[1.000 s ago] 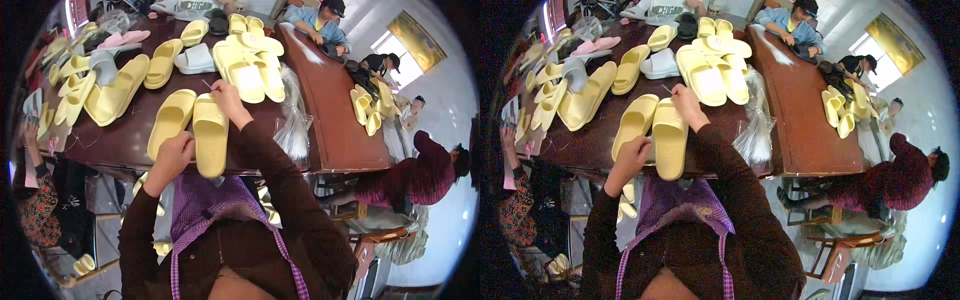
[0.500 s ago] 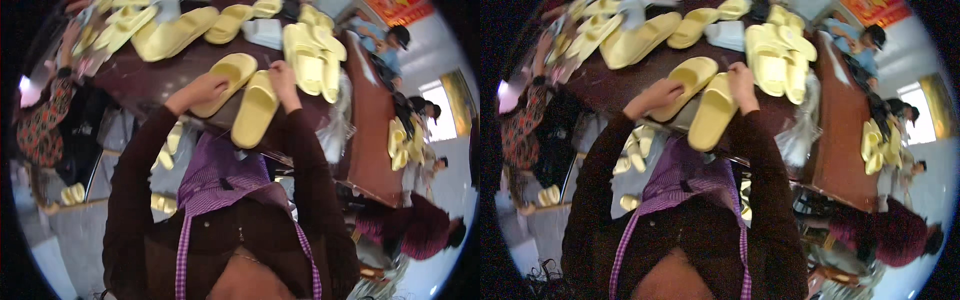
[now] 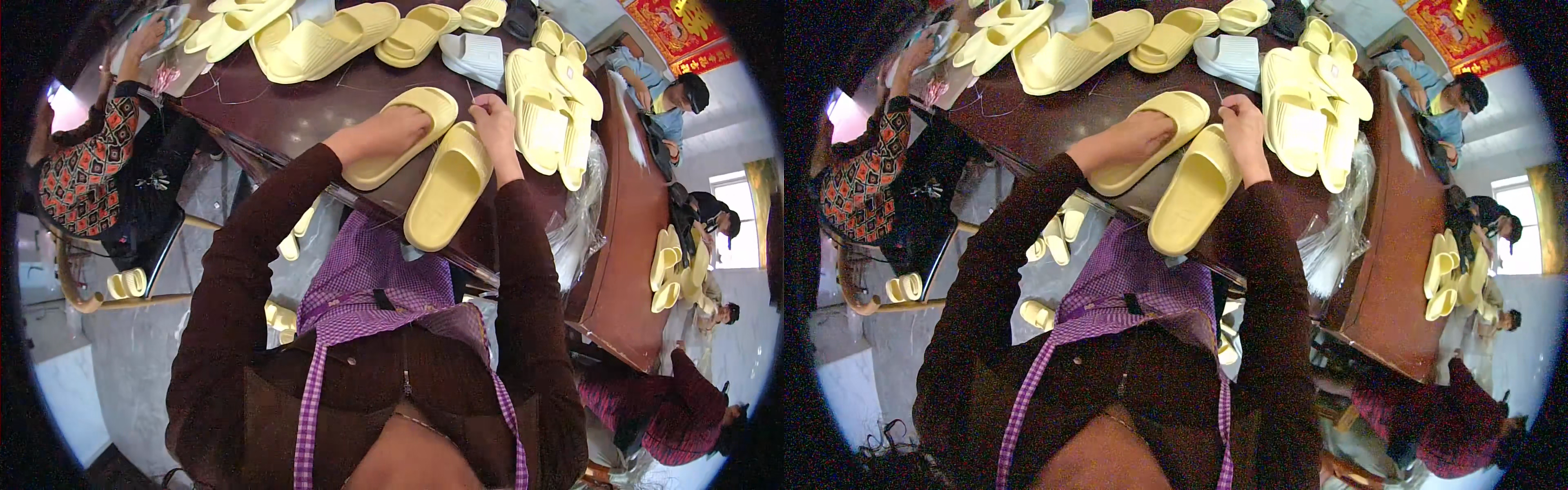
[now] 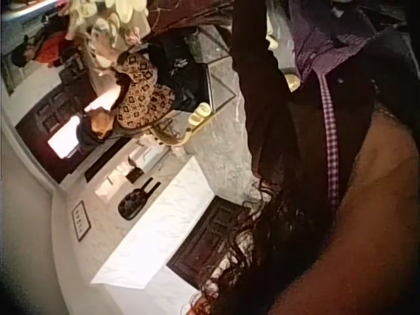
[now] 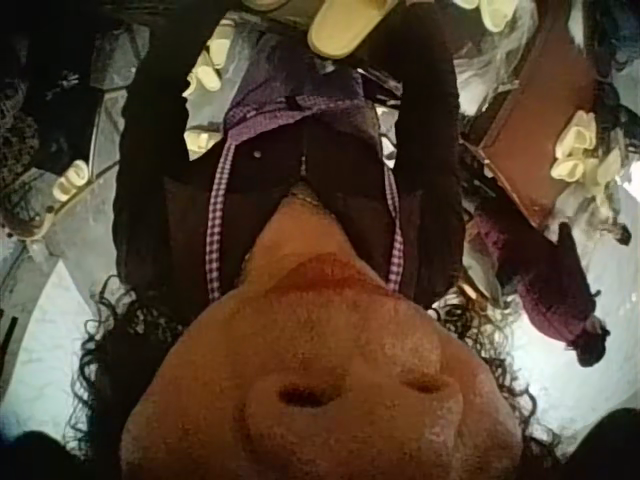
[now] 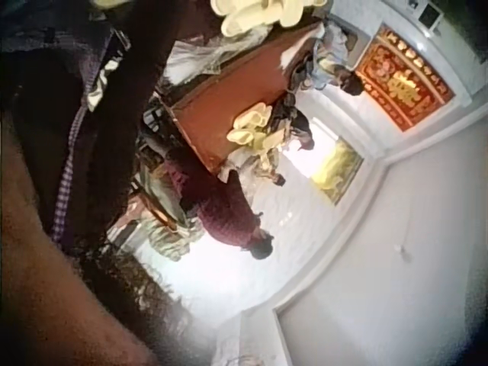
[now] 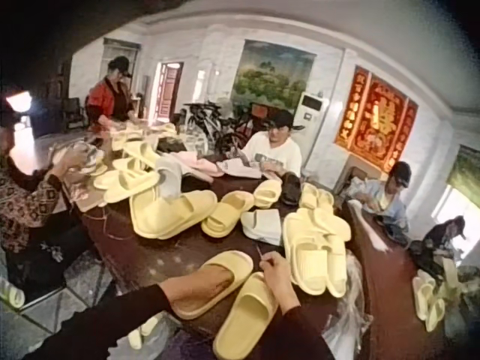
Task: The person takes plastic ties and threads them through slippers by hand to fasten pairs together, repeating the process on different pairs.
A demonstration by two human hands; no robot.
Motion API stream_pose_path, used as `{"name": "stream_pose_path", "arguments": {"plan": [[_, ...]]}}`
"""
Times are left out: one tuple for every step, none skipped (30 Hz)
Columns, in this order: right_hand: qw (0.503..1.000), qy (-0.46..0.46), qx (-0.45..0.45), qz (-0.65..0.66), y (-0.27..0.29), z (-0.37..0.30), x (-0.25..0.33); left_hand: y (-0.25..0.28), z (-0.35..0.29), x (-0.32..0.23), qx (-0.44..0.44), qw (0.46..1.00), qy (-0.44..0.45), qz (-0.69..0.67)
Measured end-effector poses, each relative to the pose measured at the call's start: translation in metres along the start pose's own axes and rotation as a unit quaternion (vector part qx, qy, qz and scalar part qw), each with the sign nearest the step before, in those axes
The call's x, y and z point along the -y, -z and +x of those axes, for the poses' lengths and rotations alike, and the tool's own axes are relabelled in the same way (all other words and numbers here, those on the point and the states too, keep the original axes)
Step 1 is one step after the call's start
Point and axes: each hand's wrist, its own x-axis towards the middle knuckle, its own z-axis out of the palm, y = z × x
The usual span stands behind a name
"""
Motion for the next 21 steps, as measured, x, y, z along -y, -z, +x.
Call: {"name": "stream_pose_path", "arguments": {"plan": [[1.000, 0.018, 0.001, 0.003, -0.002, 0.003, -0.002, -0.003, 0.004, -0.002, -0.015, 1.000, 0.010, -0.010], [1.000, 0.016, 0.000, 0.005, -0.004, 0.005, -0.001, -0.006, 0.007, -0.004, -0.031, 0.999, 0.020, -0.020], [1.000, 0.005, 0.010, 0.027, -0.006, 0.007, 0.000, -0.008, 0.008, -0.004, -0.047, 0.998, 0.030, -0.030], [0.999, -0.006, 0.020, 0.049, -0.009, 0.009, 0.002, -0.010, 0.008, -0.004, -0.045, 0.998, 0.029, -0.029], [0.997, -0.017, 0.029, 0.070, -0.012, 0.011, 0.003, -0.012, 0.009, -0.004, -0.045, 0.998, 0.037, -0.026], [0.997, -0.019, 0.027, 0.071, -0.014, 0.014, 0.003, -0.013, 0.009, -0.004, -0.045, 0.998, 0.044, -0.024], [0.998, -0.012, 0.041, 0.056, -0.016, 0.017, 0.001, -0.014, 0.010, -0.004, -0.043, 0.998, 0.051, -0.022], [0.998, -0.005, 0.054, 0.041, -0.018, 0.020, -0.001, -0.015, 0.011, -0.004, -0.040, 0.998, 0.050, -0.022], [0.997, 0.001, 0.068, 0.027, -0.020, 0.021, -0.003, -0.015, 0.013, -0.004, -0.036, 0.997, 0.057, -0.021], [0.997, -0.003, 0.066, 0.028, -0.021, 0.022, -0.006, -0.015, 0.014, -0.003, -0.033, 0.997, 0.065, -0.020], [0.996, 0.002, 0.084, 0.036, -0.021, 0.023, -0.009, -0.016, 0.016, -0.003, -0.029, 0.997, 0.072, -0.019], [0.994, 0.010, 0.103, 0.044, -0.024, 0.026, -0.008, -0.017, 0.016, 0.000, -0.028, 0.997, 0.074, -0.018], [0.991, 0.018, 0.123, 0.053, -0.026, 0.028, -0.007, -0.020, 0.015, 0.001, -0.030, 0.998, 0.059, -0.024], [0.991, 0.018, 0.124, 0.055, -0.026, 0.028, -0.007, -0.022, 0.014, 0.002, -0.032, 0.998, 0.044, -0.031], [0.981, -0.029, 0.167, 0.094, -0.024, 0.028, -0.007, -0.024, 0.013, 0.005, -0.034, 0.998, 0.030, -0.037], [0.966, -0.077, 0.210, 0.132, -0.022, 0.027, -0.008, -0.024, 0.011, 0.007, -0.034, 0.998, 0.031, -0.036], [0.945, -0.126, 0.249, 0.167, -0.018, 0.024, -0.010, -0.020, 0.010, 0.001, -0.030, 0.997, 0.040, -0.050], [0.946, -0.128, 0.248, 0.167, -0.017, 0.022, -0.011, -0.016, 0.007, -0.006, -0.026, 0.996, 0.049, -0.065], [0.953, -0.102, 0.243, 0.153, -0.018, 0.020, -0.010, -0.015, 0.003, -0.011, -0.023, 0.995, 0.060, -0.079], [0.958, -0.075, 0.238, 0.138, -0.019, 0.018, -0.008, -0.016, -0.003, -0.012, -0.023, 0.995, 0.062, -0.080], [0.963, -0.049, 0.233, 0.124, -0.019, 0.015, -0.006, -0.016, -0.010, -0.012, -0.042, 0.996, 0.035, -0.066]]}}
